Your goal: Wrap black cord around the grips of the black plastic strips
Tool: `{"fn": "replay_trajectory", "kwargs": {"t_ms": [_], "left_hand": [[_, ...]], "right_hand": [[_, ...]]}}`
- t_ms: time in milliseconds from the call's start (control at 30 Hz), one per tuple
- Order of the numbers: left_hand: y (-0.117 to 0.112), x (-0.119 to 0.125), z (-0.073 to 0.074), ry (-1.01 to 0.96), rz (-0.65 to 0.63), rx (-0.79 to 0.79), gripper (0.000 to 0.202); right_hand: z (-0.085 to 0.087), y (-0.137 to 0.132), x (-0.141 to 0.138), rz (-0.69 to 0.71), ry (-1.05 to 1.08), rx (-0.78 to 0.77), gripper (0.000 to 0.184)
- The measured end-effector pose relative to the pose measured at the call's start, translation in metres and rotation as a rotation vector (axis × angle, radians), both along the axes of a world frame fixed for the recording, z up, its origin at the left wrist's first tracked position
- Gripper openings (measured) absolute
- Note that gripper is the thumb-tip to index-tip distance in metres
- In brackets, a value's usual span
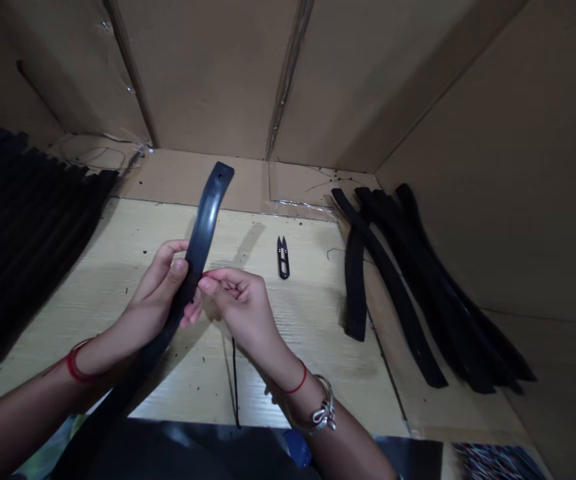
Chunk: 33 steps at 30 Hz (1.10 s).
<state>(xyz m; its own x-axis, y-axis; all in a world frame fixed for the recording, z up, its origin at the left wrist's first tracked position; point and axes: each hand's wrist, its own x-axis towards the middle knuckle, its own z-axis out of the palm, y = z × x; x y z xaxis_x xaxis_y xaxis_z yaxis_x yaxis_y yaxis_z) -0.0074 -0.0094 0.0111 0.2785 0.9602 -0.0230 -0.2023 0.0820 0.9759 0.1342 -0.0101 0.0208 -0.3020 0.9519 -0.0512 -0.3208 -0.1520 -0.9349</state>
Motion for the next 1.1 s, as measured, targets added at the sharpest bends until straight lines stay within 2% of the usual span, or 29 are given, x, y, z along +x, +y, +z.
{"fn": "replay_trajectory", "kwargs": {"t_ms": [133, 233, 333, 467, 567, 767, 900, 1033, 1100], "left_hand": [[0.001, 0.000, 0.001, -0.177, -0.177, -0.074, 0.042], [0.002, 0.002, 0.002, -0.279, -0.236, -0.151, 0.055], [0.004, 0.003, 0.003, -0.319, -0.237, -0.224, 0.050], [0.005, 0.002, 0.002, -0.257, -0.240, -0.310, 0.030], [0.002, 0.002, 0.003, -0.227, -0.267, -0.321, 0.032], [-0.007, 0.001, 0.009, -0.300, -0.265, -0.354, 0.044], [-0.007, 0.002, 0.010, -0.388, -0.344, -0.371, 0.047], [-0.005, 0.002, 0.009, -0.517, -0.524, -0.414, 0.055], [-0.005, 0.002, 0.009, -0.466, -0.523, -0.385, 0.057]], "right_hand": [[-0.004, -0.002, 0.002, 0.078, 0.026, 0.049, 0.016], [-0.003, -0.003, 0.004, 0.094, 0.031, 0.002, 0.019], [-0.001, -0.003, 0.005, -0.026, -0.023, -0.017, 0.024], [0.001, 0.000, 0.007, -0.248, -0.145, 0.083, 0.019], [0.000, 0.004, 0.011, -0.343, -0.198, 0.111, 0.018], [-0.003, 0.010, 0.015, -0.129, -0.054, 0.007, 0.029], [-0.001, 0.007, 0.013, -0.020, -0.029, -0.011, 0.031], [-0.001, 0.001, 0.012, -0.036, -0.054, 0.050, 0.031], [-0.001, -0.001, 0.010, -0.096, -0.098, 0.085, 0.035]]}}
